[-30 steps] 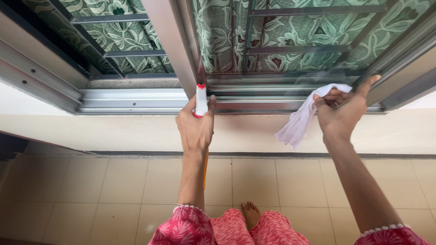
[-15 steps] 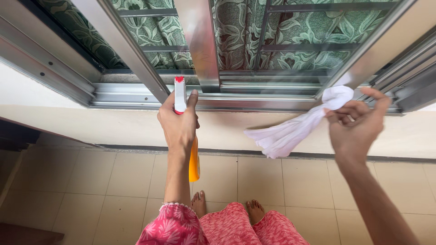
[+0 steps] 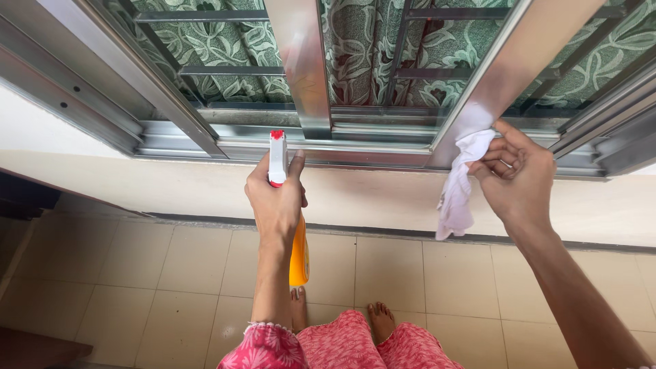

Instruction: The person cleans a sliding window by spraying a cleaning solution from a yellow bottle and wiping the glass and frame with a white cloth. The person systematically wipes the lower frame, vertical mullion, and glass panes.

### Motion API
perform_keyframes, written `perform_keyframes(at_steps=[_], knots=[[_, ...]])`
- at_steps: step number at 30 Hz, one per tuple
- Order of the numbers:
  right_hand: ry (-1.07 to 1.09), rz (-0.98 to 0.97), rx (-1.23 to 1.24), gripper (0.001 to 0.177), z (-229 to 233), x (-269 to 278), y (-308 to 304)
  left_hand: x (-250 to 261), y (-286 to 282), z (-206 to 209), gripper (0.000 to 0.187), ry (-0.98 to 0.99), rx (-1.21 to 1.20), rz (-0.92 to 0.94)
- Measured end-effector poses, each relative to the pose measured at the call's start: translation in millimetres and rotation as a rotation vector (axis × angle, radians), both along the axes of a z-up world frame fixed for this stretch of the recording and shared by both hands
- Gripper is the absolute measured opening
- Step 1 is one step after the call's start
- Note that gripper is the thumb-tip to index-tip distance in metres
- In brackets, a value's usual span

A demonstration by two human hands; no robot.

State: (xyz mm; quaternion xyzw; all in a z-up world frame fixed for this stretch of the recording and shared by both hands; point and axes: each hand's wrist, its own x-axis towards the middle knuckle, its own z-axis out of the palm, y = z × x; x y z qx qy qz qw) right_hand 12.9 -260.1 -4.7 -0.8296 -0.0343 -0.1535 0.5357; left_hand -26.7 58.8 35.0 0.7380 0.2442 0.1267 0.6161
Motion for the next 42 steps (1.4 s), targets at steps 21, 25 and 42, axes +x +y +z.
perform_keyframes(at_steps=[21,25,42], knots=[[0.053,-0.232,0.062,0.056,-25.4,-20.1,30.2,-1.0,32.5,-12.0,0.078,-0.275,-0.152,0.183],[0.123,-0.251,0.098,0.055,-37.6,-19.6,32.7,-0.7,68.9,-16.3,0.087,-0.386,-0.153,0.174],[0.172,-0.899,0.810,0.018,-116.7,36.5,103.6,37.6,147.3,4.9,0.056,-0.492,-0.263,-0.119]])
